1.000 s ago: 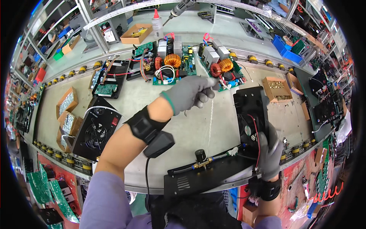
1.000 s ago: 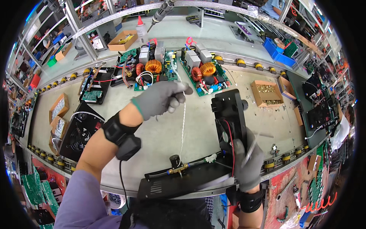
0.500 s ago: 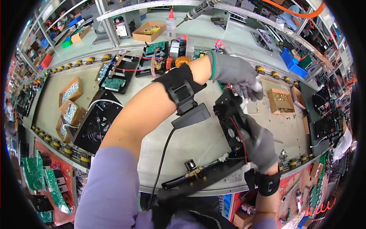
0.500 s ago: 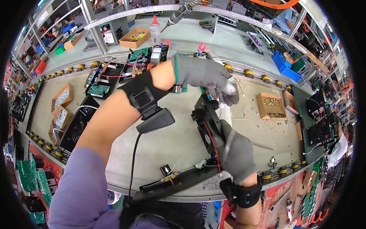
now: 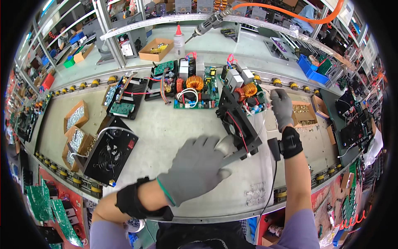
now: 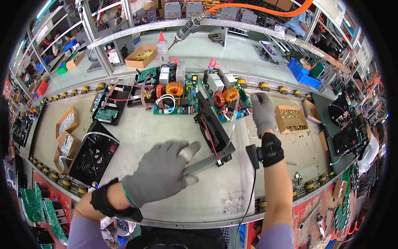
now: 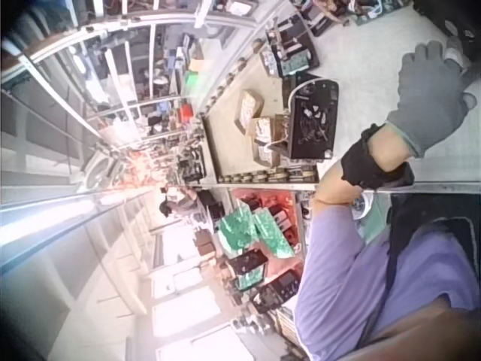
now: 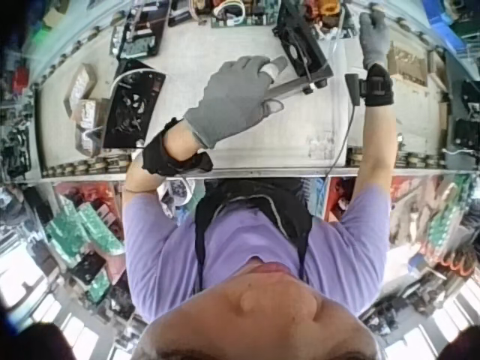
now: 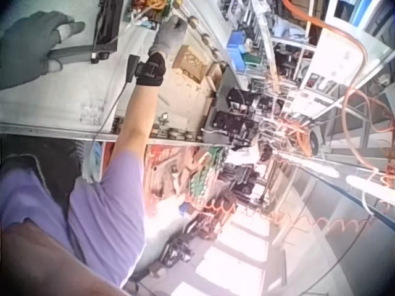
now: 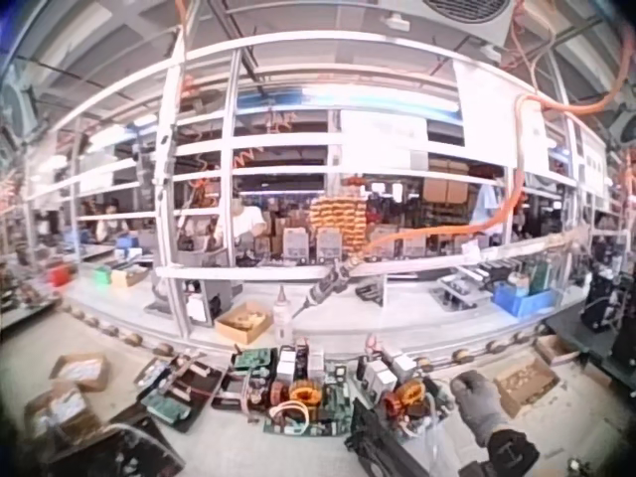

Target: Assembling components and wiring for a power inverter on a production line.

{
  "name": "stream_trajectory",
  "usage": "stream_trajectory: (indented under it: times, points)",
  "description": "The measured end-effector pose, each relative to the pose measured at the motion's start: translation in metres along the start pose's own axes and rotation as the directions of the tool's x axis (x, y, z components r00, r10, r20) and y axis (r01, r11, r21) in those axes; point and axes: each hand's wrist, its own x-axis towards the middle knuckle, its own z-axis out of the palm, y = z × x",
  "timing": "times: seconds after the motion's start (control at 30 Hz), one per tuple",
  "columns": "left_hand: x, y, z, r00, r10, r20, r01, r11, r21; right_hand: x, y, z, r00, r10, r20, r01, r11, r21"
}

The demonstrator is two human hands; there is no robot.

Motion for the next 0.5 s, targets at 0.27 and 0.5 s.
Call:
stream_trajectory:
  times: [0.27,0.5]
  points:
    - [0.002,-0.011,-0.003,0.749,-0.057,0.66,0.139,0.988,-0.073,0.051,0.153,0.049,0.729,0.523,0.442,-0.676,0.453,0.581]
    - [-0.005,-0.009,-0.001,0.76,0.034,0.649,0.022,0.997,-0.078,0.036,0.2,0.021,0.963,-0.023,0.269,-0.05,0.963,0.263]
